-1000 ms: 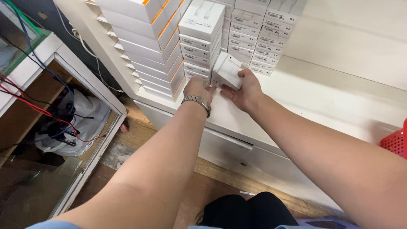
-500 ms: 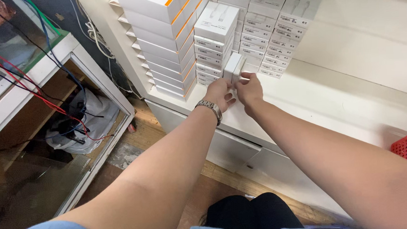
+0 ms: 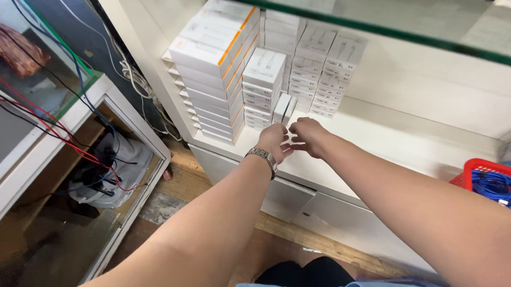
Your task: The person picks up small white product boxes from a glass shelf, wipes each one with a maroon cloth, and returns them to the shelf. The person repeats this process for several boxes, handling them one at a time.
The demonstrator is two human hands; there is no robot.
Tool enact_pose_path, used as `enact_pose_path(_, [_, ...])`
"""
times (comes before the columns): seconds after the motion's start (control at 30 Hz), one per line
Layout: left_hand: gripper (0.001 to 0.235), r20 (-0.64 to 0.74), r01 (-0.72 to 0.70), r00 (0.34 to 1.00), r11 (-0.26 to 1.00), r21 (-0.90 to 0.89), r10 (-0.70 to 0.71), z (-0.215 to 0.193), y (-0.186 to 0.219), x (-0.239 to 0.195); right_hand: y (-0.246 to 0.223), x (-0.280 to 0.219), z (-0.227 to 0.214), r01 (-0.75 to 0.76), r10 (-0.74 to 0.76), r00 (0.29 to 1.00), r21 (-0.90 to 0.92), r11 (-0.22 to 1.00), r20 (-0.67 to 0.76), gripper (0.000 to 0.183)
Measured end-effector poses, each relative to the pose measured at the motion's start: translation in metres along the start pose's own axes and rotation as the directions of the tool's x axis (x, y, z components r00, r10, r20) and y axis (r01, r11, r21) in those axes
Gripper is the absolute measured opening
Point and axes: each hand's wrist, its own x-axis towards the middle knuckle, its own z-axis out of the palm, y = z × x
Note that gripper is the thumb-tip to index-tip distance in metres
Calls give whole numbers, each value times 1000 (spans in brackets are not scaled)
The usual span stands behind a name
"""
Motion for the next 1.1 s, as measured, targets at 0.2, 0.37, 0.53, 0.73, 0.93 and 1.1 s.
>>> enact_pose_path(0.2, [29, 54, -235, 972, 944, 230, 229, 33, 26, -97, -50, -113, -16, 100, -91, 994, 169, 980, -60, 50])
enact_pose_path(0.37, [25, 25, -459, 855, 735, 499, 517, 63, 24, -174, -63, -193, -40, 231, -185, 955, 187, 955, -231, 41])
enact_pose_path(0.53, [28, 212, -568, 819, 702, 430, 533, 104, 3, -234, -53, -257, -71, 261, -177, 946, 317, 912, -271, 30])
enact_pose_path(0.73, [29, 386, -571, 813, 727, 381, 437, 153, -47, -284, -13, -326, -129, 325, -165, 902, 376, 868, -400, 29])
enact_pose_path(0.93, [25, 499, -570, 784, 745, 346, 368, 201, -139, -325, 65, -401, -195, 343, -123, 880, 434, 833, -460, 28])
enact_pose_path(1.1, [22, 543, -526, 775, 807, 268, 325, 234, -245, -367, 143, -480, -244, 390, -148, 853, 422, 819, -500, 25])
